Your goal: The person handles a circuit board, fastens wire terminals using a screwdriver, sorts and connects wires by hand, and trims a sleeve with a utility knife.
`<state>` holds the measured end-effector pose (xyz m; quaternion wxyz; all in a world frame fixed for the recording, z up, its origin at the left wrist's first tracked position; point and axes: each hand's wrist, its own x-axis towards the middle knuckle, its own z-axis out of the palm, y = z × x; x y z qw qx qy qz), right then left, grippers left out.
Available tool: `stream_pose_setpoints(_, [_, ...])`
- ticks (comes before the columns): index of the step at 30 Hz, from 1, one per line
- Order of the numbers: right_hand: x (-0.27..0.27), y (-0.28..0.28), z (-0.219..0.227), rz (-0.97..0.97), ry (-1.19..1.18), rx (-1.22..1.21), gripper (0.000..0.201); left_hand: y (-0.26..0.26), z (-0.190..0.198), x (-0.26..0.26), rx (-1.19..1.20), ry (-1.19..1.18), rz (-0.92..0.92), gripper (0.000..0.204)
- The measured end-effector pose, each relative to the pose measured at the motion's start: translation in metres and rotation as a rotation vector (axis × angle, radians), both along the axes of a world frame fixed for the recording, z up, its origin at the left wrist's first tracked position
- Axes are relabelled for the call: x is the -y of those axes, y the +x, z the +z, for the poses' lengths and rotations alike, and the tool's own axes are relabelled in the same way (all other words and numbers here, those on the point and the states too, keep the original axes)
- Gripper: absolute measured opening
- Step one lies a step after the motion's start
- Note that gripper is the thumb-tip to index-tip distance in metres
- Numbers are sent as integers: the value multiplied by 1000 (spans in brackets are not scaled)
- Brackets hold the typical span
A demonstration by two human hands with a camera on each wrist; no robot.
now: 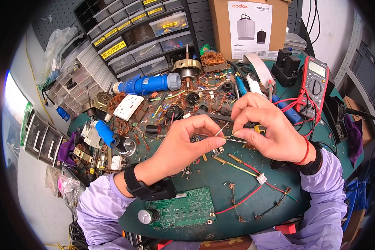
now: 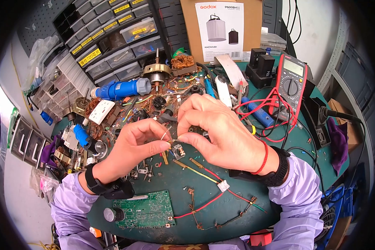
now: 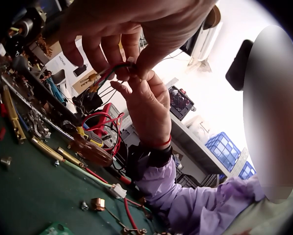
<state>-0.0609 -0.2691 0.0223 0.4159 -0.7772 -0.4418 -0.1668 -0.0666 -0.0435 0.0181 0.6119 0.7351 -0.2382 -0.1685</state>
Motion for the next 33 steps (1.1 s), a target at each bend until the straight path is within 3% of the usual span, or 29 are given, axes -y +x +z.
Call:
stream_pose_setpoints(2, [0,1,-3,-10,19,-32,10,-6,5,5,333,135,118,12])
stream_pose_setpoints(3, [0,2,-5,5,44,-111,9,-7,7,5,333,136,117,12])
stream_pose_setpoints(5, [0,2,-6,18,70,-190,8,-7,10,4,776,324,103,12])
stream_pose_setpoints(8, [1,1,-3,-5,4,-215,8,-11,15,7,811,358,139,12])
stream_pose_setpoints(12, [0,1,-3,-4,25,-261,9,-8,13,4,785,367,141,11])
stream_pose_setpoints(14, [-1,0,-3,-20,77,-301,9,-7,10,4,552,270,168,9])
stream_pose_setpoints(17, [-2,-1,-2,-36,134,-219,9,-8,13,3,406,194,164,9])
stream_pose_setpoints(19, [0,-2,1,-74,-1,-3,12,-7,13,3,351,178,155,10])
stream_pose_setpoints(22, [-1,-3,1,-95,-16,126,14,-4,10,2,230,102,120,11])
stream_pose_setpoints(26, [0,-3,-1,-98,-55,191,15,-2,14,1,4,37,49,12])
stream_pose_setpoints(30, [-1,-6,2,-125,-95,211,12,-4,14,2,-28,10,43,13])
stream_pose_setpoints(33, [1,-6,3,-117,-121,135,11,-6,13,3,97,136,79,12])
